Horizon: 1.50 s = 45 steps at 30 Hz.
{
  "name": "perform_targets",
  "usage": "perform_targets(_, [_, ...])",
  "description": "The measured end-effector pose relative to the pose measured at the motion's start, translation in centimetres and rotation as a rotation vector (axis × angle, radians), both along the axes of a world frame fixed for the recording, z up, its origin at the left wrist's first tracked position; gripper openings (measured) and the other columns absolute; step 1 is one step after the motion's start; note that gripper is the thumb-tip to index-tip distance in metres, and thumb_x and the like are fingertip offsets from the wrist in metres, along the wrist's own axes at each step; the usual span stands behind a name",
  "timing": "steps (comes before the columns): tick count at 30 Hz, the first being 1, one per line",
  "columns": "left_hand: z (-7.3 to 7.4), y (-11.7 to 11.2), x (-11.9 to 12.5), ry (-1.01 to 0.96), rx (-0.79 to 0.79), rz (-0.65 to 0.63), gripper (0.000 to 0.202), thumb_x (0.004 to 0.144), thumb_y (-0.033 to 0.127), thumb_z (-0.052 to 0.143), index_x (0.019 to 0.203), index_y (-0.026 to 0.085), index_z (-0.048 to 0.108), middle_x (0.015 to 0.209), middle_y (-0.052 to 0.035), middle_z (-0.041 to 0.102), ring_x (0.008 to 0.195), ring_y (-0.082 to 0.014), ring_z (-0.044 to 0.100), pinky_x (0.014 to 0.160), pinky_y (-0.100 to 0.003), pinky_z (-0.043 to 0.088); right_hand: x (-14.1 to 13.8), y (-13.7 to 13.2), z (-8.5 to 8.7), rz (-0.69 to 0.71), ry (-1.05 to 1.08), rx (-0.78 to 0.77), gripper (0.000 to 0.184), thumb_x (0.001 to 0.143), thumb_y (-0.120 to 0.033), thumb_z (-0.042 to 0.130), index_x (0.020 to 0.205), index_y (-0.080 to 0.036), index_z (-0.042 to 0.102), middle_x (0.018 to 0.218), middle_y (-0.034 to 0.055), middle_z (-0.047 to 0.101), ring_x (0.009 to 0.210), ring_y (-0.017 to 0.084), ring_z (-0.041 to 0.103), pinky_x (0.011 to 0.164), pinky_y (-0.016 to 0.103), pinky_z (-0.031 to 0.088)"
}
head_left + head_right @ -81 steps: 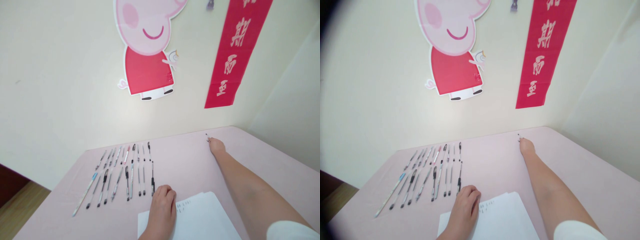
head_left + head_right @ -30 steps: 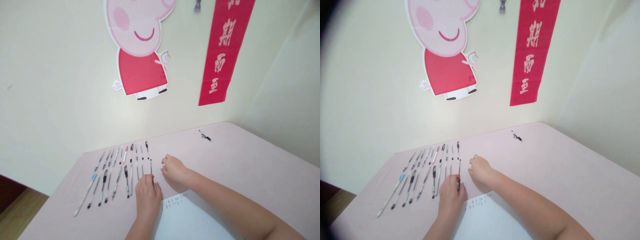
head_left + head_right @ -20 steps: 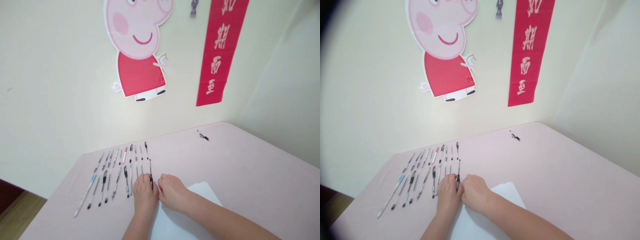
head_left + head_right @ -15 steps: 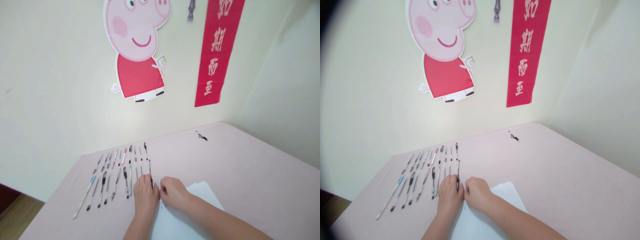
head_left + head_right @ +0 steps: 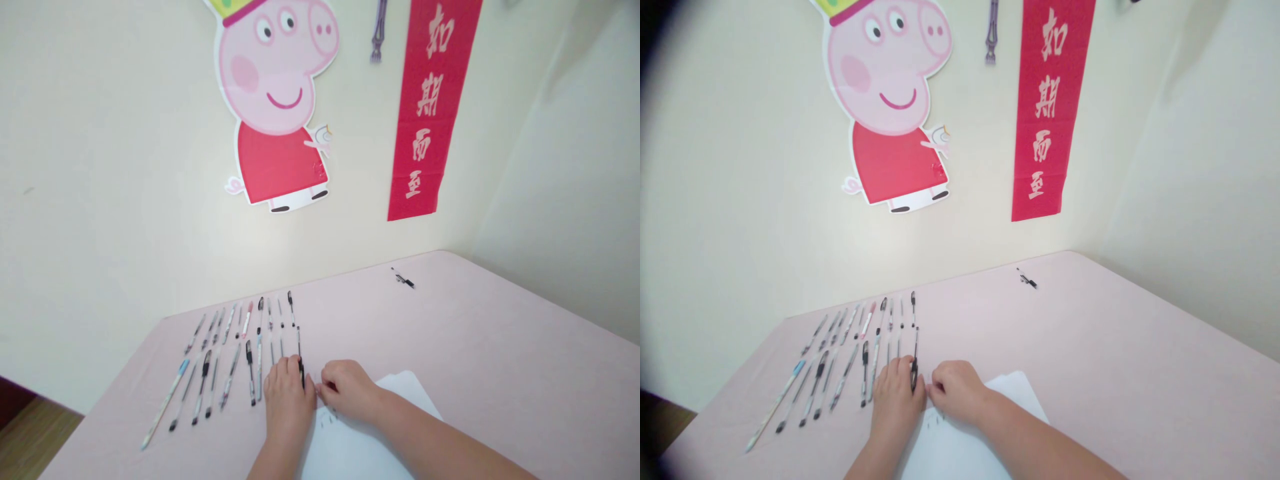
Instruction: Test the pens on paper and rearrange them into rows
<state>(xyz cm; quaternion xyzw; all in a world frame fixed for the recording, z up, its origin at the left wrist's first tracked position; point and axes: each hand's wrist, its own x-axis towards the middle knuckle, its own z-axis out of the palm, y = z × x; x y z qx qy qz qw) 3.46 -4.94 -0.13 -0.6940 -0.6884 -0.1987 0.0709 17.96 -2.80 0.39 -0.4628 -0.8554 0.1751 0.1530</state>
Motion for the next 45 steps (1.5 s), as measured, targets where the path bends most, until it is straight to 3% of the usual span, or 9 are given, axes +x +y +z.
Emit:
perform_targets(7, [0.3, -0.1, 0.1, 0.022, -0.028, -0.008, 0.027, 0.078, 0.018, 0.044, 0.103, 0.013, 0.053, 0.091, -0.0087, 0.058, 0.089, -0.0234, 0.05, 0.078, -0.036, 0.034, 0.0, 0.1, -0.2, 0.007, -0.01, -0.002, 0.021, 0.079, -0.027, 0.05, 0.068, -0.018, 0.065, 0.069, 0.0009, 0.064, 0.061, 0.011, 0.051, 0.057, 0.023, 0.029])
perform_targets(17, [-0.7, 0.1, 0.1, 0.02, -0.026, -0.044, 0.027, 0.079, 0.012, 0.043, 0.104, 0.013, 0.052, 0.093, -0.0084, 0.059, 0.089, -0.0226, 0.053, 0.079, -0.035, 0.036, 0.1, 0.1, -0.6, 0.018, 0.008, 0.019, 0.022, 0.08, -0.028, 0.05, 0.067, -0.017, 0.064, 0.069, 0.001, 0.063, 0.061, 0.012, 0.051, 0.057, 0.022, 0.029])
perform_targets(24, [-0.6, 0.0, 0.7, 0.048, -0.072, -0.062, 0.023, 0.082, 0.009, 0.037, 0.096, 0.012, 0.055, 0.085, -0.0084, 0.057, 0.074, -0.021, 0.057, 0.067, -0.034, 0.041, -0.2, 0.7, -1.1, -0.159, 0.137, -0.002, 0.035, 0.087, -0.03, 0.04, 0.063, -0.015, 0.06, 0.066, 0.0029, 0.061, 0.064, 0.012, 0.05, 0.061, 0.024, 0.032])
perform_targets(31, [-0.2, -0.4, 1.2, -0.223, 0.127, -0.213, 0.02, 0.086, 0.016, 0.035, 0.093, 0.015, 0.053, 0.085, -0.0074, 0.056, 0.074, -0.0189, 0.056, 0.065, -0.033, 0.044, 0.1, 2.1, -2.3, -0.278, 0.645, -0.201, 0.047, 0.086, -0.051, 0.036, 0.06, -0.016, 0.054, 0.054, -0.0002, 0.051, 0.055, 0.011, 0.047, 0.054, 0.022, 0.034])
perform_targets(34, [-0.1, -0.5, 1.4, -0.365, 0.097, -0.324, 0.019, 0.087, 0.02, 0.034, 0.091, 0.018, 0.053, 0.085, -0.006, 0.056, 0.076, -0.0182, 0.056, 0.068, -0.033, 0.045, 0.3, 2.5, -2.2, -0.332, 0.927, -0.428, 0.045, 0.078, -0.059, 0.045, 0.065, -0.017, 0.053, 0.051, -0.0035, 0.047, 0.043, 0.008, 0.039, 0.043, 0.021, 0.028])
perform_targets(37, [-0.3, -0.5, 1.4, -0.436, 0.023, -0.337, 0.017, 0.086, 0.022, 0.036, 0.089, 0.019, 0.052, 0.083, -0.0047, 0.058, 0.074, -0.0172, 0.057, 0.067, -0.031, 0.045, 0.4, 2.5, -1.6, -0.359, 1.155, -0.657, 0.042, 0.07, -0.058, 0.054, 0.076, -0.016, 0.056, 0.054, -0.0052, 0.047, 0.037, 0.004, 0.032, 0.037, 0.019, 0.019])
perform_targets(40, [-0.6, -0.4, 1.4, -0.445, -0.044, -0.279, 0.016, 0.085, 0.025, 0.037, 0.086, 0.019, 0.052, 0.078, -0.0035, 0.059, 0.07, -0.0166, 0.056, 0.063, -0.03, 0.043, 0.4, 2.4, -1.2, -0.369, 1.261, -0.747, 0.04, 0.066, -0.055, 0.061, 0.076, -0.016, 0.056, 0.052, -0.0066, 0.046, 0.037, 0.003, 0.03, 0.036, 0.017, 0.015])
perform_targets(45, [-0.6, -0.4, 1.5, -0.436, -0.167, -0.276, 0.021, 0.087, 0.03, 0.034, 0.086, 0.019, 0.053, 0.08, -0.0039, 0.061, 0.073, -0.0172, 0.057, 0.065, -0.029, 0.04, 0.4, 2.1, -1.0, -0.324, 1.235, -0.772, 0.039, 0.063, -0.053, 0.065, 0.07, -0.017, 0.054, 0.047, -0.0076, 0.043, 0.037, 0.003, 0.031, 0.037, 0.018, 0.017])
